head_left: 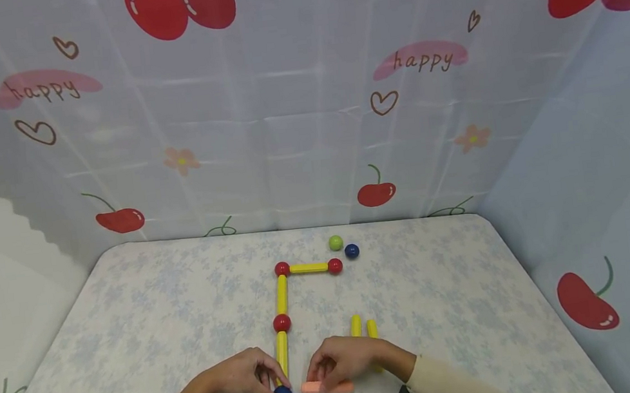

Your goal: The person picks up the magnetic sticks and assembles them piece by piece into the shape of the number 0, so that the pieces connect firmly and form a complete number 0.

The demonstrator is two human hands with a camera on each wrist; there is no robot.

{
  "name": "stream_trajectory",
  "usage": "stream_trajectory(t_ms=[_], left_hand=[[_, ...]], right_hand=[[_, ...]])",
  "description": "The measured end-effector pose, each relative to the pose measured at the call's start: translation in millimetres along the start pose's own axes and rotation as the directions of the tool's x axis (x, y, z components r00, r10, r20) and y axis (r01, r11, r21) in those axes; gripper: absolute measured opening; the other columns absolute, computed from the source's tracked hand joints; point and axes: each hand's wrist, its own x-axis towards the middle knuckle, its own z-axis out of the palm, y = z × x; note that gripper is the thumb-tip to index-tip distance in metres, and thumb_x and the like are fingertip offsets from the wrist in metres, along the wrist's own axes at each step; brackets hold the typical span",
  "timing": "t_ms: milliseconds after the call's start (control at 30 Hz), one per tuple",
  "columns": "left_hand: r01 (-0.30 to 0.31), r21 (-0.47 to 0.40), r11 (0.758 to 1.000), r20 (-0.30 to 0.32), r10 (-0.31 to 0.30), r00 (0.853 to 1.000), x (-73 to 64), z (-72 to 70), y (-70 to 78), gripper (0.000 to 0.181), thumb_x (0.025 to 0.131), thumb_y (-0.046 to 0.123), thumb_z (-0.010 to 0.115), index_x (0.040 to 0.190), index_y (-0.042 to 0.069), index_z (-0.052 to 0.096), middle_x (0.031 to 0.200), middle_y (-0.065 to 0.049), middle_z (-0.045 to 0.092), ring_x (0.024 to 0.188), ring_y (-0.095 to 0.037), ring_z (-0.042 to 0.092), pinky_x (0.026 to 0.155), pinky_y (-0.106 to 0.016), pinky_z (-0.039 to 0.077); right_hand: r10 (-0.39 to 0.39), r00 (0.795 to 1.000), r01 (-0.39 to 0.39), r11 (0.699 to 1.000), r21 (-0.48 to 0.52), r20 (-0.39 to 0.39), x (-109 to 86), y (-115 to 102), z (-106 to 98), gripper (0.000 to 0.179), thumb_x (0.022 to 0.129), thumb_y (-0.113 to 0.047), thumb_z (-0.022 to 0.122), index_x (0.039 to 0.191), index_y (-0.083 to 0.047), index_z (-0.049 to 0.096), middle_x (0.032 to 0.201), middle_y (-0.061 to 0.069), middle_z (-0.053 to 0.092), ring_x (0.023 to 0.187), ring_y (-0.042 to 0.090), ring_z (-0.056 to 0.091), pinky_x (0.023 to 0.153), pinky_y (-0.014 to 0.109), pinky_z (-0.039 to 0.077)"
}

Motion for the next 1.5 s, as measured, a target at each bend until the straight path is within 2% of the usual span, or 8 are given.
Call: stream_trajectory(t_ms=[267, 533, 700, 1000, 1333, 1500], left_hand=[[-0.014, -0.013, 1.000, 0.006, 0.014, 1.000, 0.6, 1.0, 0.0, 0.021, 0.080, 0.009, 0.077, 0.100, 0.004, 0.074, 0.084, -0.006, 0.072, 0.064, -0.003, 0.058, 0.056, -0.014, 0.044], [-0.030, -0.027, 0.999, 0.015, 0.031, 0.999, 1.6, 0.7, -3.6, 0.023, 0.081, 0.012, 0.077, 0.101, 0.003, 0.074, 0.085, -0.001, 0.072, 0.064, -0.001, 0.058, 0.056, -0.013, 0.044], [-0.023, -0.025, 0.999, 0.008, 0.024, 1.000, 1.2, 0.3, -4.4, 0.023, 0.080, 0.013, 0.078, 0.101, 0.004, 0.074, 0.085, 0.000, 0.071, 0.065, -0.002, 0.058, 0.056, -0.013, 0.043], [-0.029, 0.004, 1.000, 0.002, 0.029, 1.000, 3.2, 0.1, -5.1, 0.021, 0.081, 0.013, 0.078, 0.100, 0.006, 0.074, 0.082, 0.004, 0.070, 0.065, -0.001, 0.058, 0.056, -0.014, 0.044], [-0.024, 0.000, 1.000, 0.000, 0.024, 1.000, 1.4, -0.6, -3.3, 0.020, 0.081, 0.013, 0.078, 0.099, 0.007, 0.075, 0.083, 0.000, 0.071, 0.064, -0.002, 0.058, 0.055, -0.014, 0.043], [-0.012, -0.001, 1.000, 0.007, 0.012, 1.000, 1.8, -1.8, -4.4, 0.020, 0.081, 0.014, 0.077, 0.100, 0.008, 0.075, 0.085, -0.001, 0.071, 0.064, -0.002, 0.058, 0.056, -0.014, 0.043]], right_hand=[[0.006, 0.998, -0.007, 1.000, 0.010, 0.059, 4.6, -10, 7, 0.018, 0.087, -0.003, 0.068, 0.105, 0.002, 0.069, 0.078, -0.012, 0.062, 0.068, -0.003, 0.055, 0.063, 0.013, 0.044], [-0.003, 0.999, 0.003, 1.000, 0.010, 0.048, 8.2, -11, 8, 0.018, 0.087, -0.001, 0.068, 0.104, 0.003, 0.069, 0.076, -0.012, 0.062, 0.066, -0.002, 0.054, 0.062, 0.013, 0.044], [0.002, 0.999, -0.004, 0.999, 0.049, 0.048, 11.4, -9, 10, 0.018, 0.087, -0.001, 0.067, 0.105, 0.003, 0.069, 0.076, -0.011, 0.062, 0.066, -0.002, 0.055, 0.062, 0.013, 0.044], [-0.001, 1.000, 0.000, 0.998, 0.061, 0.015, 11.2, -12, 11, 0.020, 0.086, -0.001, 0.068, 0.105, 0.004, 0.068, 0.075, -0.011, 0.062, 0.063, -0.003, 0.054, 0.059, 0.012, 0.042], [-0.010, 1.000, 0.011, 0.997, 0.072, -0.022, 8.3, -13, 6, 0.021, 0.087, -0.004, 0.068, 0.106, 0.005, 0.067, 0.077, -0.010, 0.064, 0.066, -0.001, 0.058, 0.062, 0.013, 0.045], [-0.022, 0.995, 0.029, 0.997, 0.070, -0.098, 4.1, -12, -5, 0.021, 0.088, -0.003, 0.067, 0.107, 0.005, 0.067, 0.079, -0.006, 0.067, 0.069, 0.002, 0.061, 0.065, 0.017, 0.048]])
